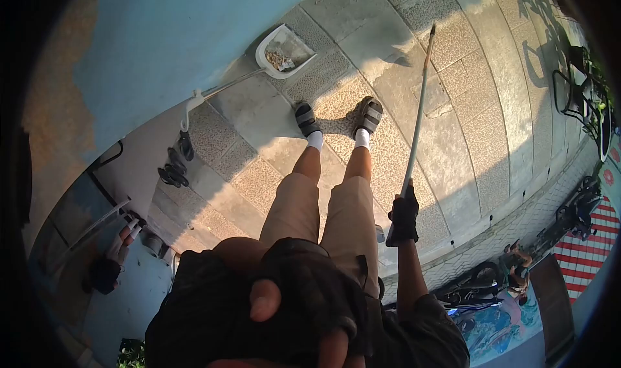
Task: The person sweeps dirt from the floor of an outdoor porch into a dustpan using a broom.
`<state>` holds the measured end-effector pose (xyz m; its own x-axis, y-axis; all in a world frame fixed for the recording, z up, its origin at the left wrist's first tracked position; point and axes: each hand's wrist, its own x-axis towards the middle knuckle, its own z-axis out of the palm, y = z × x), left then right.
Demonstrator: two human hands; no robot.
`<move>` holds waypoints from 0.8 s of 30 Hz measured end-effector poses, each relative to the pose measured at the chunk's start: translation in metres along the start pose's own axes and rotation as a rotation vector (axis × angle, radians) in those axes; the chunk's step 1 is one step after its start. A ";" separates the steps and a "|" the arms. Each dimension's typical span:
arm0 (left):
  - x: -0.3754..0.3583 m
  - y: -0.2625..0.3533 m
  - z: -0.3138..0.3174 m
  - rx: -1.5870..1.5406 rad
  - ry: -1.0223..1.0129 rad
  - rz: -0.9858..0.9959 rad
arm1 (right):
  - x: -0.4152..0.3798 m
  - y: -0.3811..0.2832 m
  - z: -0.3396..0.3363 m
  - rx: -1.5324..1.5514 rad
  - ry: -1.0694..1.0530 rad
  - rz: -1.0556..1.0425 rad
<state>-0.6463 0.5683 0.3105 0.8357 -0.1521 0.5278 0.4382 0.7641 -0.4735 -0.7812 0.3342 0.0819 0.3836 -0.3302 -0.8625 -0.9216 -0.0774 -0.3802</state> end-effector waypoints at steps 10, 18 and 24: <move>-0.209 0.066 -0.209 1.405 1.078 -0.726 | -0.022 0.038 0.017 0.343 0.028 0.250; -0.261 0.095 -0.253 0.688 1.741 -1.062 | -0.020 -0.010 0.115 0.556 -0.316 0.261; -0.234 0.080 -0.244 0.733 1.634 -0.794 | -0.071 -0.027 0.093 0.653 -0.329 0.163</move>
<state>-0.7261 0.5124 -0.0226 0.1943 -0.5447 -0.8158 0.9670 0.2460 0.0660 -0.7786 0.4474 0.1224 0.3378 0.0168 -0.9411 -0.7850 0.5567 -0.2718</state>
